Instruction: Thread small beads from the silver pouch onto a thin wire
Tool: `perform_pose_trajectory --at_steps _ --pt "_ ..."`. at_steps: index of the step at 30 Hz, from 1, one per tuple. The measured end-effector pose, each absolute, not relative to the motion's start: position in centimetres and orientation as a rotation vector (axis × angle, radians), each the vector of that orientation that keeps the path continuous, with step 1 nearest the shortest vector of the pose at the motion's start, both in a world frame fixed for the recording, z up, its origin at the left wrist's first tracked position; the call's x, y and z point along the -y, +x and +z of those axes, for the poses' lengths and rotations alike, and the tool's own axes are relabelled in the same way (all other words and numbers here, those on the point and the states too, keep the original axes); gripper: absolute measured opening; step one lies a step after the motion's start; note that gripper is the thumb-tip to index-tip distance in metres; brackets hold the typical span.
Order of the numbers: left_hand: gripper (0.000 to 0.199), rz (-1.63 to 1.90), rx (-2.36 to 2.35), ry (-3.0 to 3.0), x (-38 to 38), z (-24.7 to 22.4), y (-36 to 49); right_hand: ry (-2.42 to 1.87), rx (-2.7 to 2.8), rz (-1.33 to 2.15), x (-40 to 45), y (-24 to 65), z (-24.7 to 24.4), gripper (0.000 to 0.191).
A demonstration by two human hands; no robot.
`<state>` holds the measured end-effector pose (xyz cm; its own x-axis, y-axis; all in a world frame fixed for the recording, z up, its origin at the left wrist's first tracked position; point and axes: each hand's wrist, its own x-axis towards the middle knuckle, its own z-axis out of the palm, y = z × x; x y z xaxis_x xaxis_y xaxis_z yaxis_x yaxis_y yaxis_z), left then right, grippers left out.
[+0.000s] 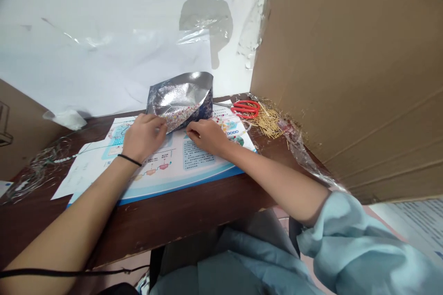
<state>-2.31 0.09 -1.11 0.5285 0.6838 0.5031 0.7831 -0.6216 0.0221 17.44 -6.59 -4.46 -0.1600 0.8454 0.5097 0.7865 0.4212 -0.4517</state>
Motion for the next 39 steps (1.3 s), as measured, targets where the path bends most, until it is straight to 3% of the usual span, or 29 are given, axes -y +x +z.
perform_pose_trajectory --at_steps 7,26,39 --pt "0.038 -0.259 1.2 -2.584 0.5 -1.0 -2.1 -1.348 2.022 0.124 6.7 17.1 -4.4 0.017" --pt "0.034 -0.311 1.274 -2.553 0.4 -0.4 -1.9 -1.34 2.063 0.193 6.7 17.1 -4.1 0.017" --pt "0.037 -0.136 1.264 -2.655 0.8 -0.2 -2.1 -1.349 2.078 0.242 6.9 17.2 -3.8 0.017"
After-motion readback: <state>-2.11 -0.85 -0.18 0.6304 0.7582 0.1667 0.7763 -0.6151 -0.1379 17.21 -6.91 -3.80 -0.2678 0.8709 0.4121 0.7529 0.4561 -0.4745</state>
